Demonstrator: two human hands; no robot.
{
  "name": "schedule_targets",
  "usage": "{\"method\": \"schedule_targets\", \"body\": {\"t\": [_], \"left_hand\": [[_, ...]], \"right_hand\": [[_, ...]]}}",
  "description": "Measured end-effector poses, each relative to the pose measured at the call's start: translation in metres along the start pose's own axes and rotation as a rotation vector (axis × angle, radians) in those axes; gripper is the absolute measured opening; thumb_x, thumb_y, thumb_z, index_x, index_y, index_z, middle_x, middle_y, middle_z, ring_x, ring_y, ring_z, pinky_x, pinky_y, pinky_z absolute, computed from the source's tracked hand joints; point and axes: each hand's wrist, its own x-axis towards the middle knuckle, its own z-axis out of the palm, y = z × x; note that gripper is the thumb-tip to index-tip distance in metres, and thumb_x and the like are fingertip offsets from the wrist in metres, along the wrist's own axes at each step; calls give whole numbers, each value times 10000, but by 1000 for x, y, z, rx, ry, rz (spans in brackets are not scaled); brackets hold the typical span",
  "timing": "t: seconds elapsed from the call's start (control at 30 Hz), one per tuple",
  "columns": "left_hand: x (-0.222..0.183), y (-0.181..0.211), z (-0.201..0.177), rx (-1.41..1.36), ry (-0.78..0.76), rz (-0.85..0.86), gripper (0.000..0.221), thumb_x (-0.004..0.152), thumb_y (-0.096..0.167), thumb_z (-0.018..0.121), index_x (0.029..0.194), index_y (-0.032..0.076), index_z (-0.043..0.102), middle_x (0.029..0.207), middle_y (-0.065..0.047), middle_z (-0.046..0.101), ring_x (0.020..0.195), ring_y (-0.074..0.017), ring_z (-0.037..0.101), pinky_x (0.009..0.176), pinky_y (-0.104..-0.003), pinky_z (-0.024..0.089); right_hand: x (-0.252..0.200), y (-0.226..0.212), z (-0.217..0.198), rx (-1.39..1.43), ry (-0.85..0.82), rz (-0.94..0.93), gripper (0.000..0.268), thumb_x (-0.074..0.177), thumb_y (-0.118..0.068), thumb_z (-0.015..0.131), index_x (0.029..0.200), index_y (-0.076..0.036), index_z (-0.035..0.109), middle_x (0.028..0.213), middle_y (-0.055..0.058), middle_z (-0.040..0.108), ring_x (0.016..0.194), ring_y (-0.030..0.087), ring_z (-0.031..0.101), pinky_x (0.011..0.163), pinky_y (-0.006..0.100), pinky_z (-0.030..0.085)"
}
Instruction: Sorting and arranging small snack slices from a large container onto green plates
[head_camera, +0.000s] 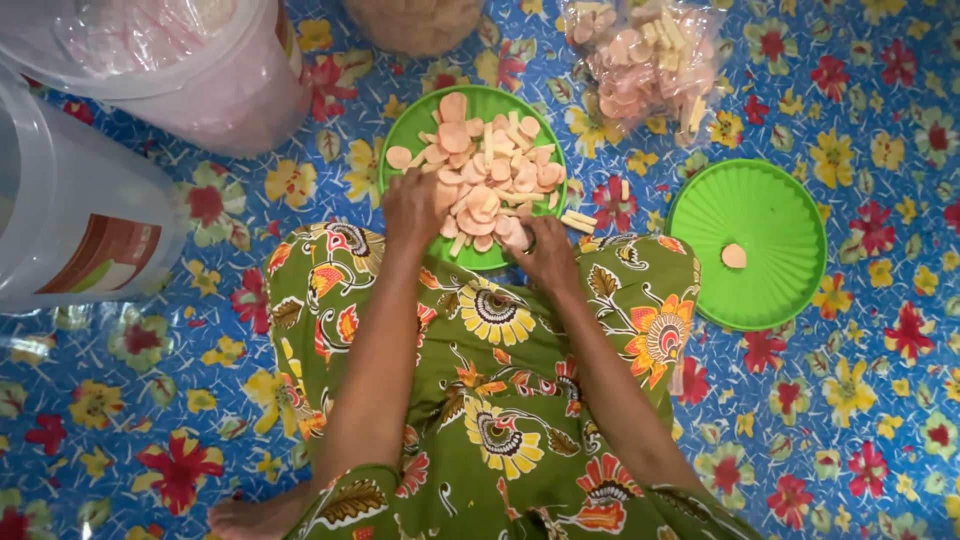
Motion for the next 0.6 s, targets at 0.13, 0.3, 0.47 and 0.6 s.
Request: {"method": "schedule_targets", "body": {"t": [0.13,0.3,0.47,0.6], "left_hand": [[1,3,0,-17,1,-20,396,713,294,693,1024,68,598,942,-115,536,918,-346,559,717,-494,519],[-3,13,-6,-476,-107,-318,214,815,256,530,984,159,619,807,-94,669,800,-315,663,711,-441,535],[-10,31,-32,-816,-117,-376,231,747,182,577,960,183,666,684,-47,675,558,-174,658,596,-312,537],[-11,28,-19,-847,-118,-373,207,743,128,605,937,146,676,601,-31,661,452,-129,630,489,-244,506]], "right_hand": [[-1,2,-1,19,22,-38,473,635,-274,788,1051,-154,597,951,65,549,975,293,570,828,402,478],[-2,2,2,20,-14,8,477,658,-294,779,1078,-184,583,1005,40,544,1005,275,562,808,425,483],[-3,-1,1,-1,-25,22,474,674,-328,767,1092,-207,578,1020,22,545,1014,255,563,807,417,484],[-5,-10,-6,-8,-52,38,461,693,-329,756,1098,-199,576,1029,24,540,1030,260,552,814,435,474]]}}
